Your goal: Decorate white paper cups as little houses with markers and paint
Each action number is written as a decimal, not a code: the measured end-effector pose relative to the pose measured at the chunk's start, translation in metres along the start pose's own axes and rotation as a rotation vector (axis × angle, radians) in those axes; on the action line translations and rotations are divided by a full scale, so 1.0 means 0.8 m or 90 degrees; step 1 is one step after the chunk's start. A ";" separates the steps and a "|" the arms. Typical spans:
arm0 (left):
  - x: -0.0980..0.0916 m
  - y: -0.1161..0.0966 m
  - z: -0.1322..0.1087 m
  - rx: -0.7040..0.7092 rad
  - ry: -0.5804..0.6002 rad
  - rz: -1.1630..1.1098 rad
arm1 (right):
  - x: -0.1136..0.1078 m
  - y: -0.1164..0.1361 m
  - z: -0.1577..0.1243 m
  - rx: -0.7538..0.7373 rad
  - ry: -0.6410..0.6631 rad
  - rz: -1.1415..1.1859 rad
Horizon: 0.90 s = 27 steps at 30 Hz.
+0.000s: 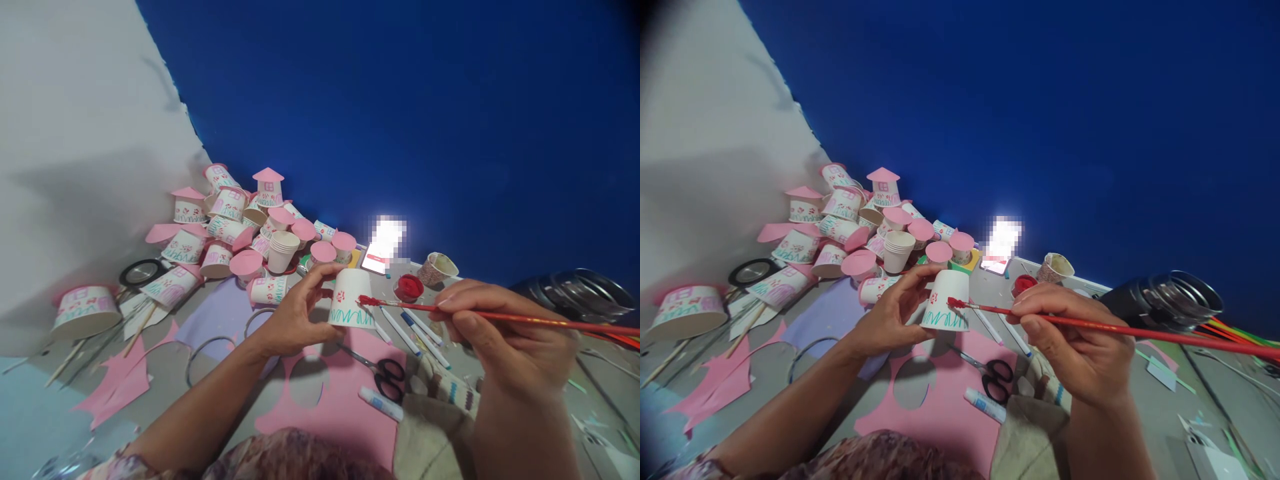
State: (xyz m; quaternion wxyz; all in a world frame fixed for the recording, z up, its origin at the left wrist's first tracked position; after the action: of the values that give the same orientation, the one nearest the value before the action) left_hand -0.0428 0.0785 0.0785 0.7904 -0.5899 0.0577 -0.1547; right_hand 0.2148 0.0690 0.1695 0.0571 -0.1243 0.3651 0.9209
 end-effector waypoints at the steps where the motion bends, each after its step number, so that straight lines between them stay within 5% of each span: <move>1: 0.000 0.000 0.000 0.002 0.001 0.000 | 0.000 0.000 0.000 -0.001 0.005 -0.001; 19: 0.002 0.003 -0.001 0.011 0.006 0.004 | 0.004 -0.002 0.001 -0.018 0.060 -0.010; 27: 0.001 0.002 -0.002 0.004 0.001 0.007 | 0.000 0.000 0.001 -0.019 0.010 -0.026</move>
State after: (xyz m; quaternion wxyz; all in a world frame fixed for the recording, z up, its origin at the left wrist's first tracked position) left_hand -0.0420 0.0769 0.0766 0.7930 -0.5870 0.0611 -0.1512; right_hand 0.2145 0.0694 0.1697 0.0714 -0.1400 0.3490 0.9239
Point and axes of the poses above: each hand's wrist, its own z-axis towards the middle knuckle, its own x-axis out of the palm, y = z × x, the point moved 4 cm from there along z, towards the middle knuckle
